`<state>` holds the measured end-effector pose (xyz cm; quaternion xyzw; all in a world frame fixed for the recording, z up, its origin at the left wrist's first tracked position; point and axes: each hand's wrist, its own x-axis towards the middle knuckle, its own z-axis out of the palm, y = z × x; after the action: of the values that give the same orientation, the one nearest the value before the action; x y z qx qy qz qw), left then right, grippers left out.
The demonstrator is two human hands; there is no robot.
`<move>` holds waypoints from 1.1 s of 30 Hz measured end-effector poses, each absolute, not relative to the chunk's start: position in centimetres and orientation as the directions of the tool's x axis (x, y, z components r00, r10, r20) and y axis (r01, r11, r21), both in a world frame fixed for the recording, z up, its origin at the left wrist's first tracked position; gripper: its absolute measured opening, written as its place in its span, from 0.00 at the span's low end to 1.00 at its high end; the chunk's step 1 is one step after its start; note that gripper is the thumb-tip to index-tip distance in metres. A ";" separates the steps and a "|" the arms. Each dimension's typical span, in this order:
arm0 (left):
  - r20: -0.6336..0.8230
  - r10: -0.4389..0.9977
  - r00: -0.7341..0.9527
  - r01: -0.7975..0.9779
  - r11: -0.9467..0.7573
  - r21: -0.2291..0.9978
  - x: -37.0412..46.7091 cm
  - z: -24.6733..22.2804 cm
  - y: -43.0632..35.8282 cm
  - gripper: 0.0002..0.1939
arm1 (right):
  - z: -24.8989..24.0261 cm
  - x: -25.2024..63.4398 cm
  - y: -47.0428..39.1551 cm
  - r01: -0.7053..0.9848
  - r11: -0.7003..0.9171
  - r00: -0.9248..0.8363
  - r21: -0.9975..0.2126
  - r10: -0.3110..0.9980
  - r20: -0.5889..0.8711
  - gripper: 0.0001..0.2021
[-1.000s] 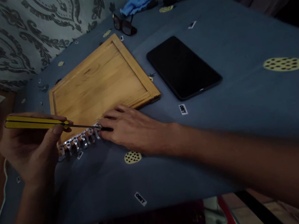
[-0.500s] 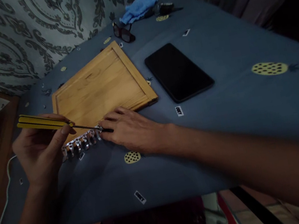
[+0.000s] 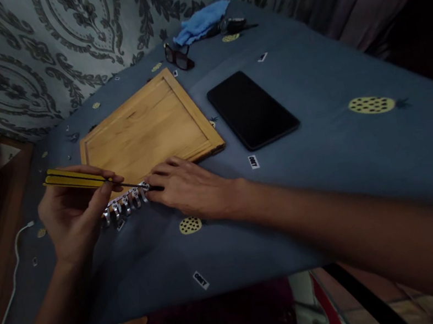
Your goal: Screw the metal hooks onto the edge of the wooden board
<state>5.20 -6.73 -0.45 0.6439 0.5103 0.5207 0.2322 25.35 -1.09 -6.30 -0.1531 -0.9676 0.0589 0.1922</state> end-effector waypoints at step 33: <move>0.472 0.882 0.003 0.472 -0.417 0.777 4.3 -0.3 -6.5 0.13 | -6.5 25.3 -1.0 0.260 0.943 -0.878 -0.206 0.319 0.356 0.18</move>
<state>4.30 -6.49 -0.33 0.6776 0.4995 0.4992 0.2052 25.33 -1.01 -6.52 -0.1499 -0.9661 0.0762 0.1958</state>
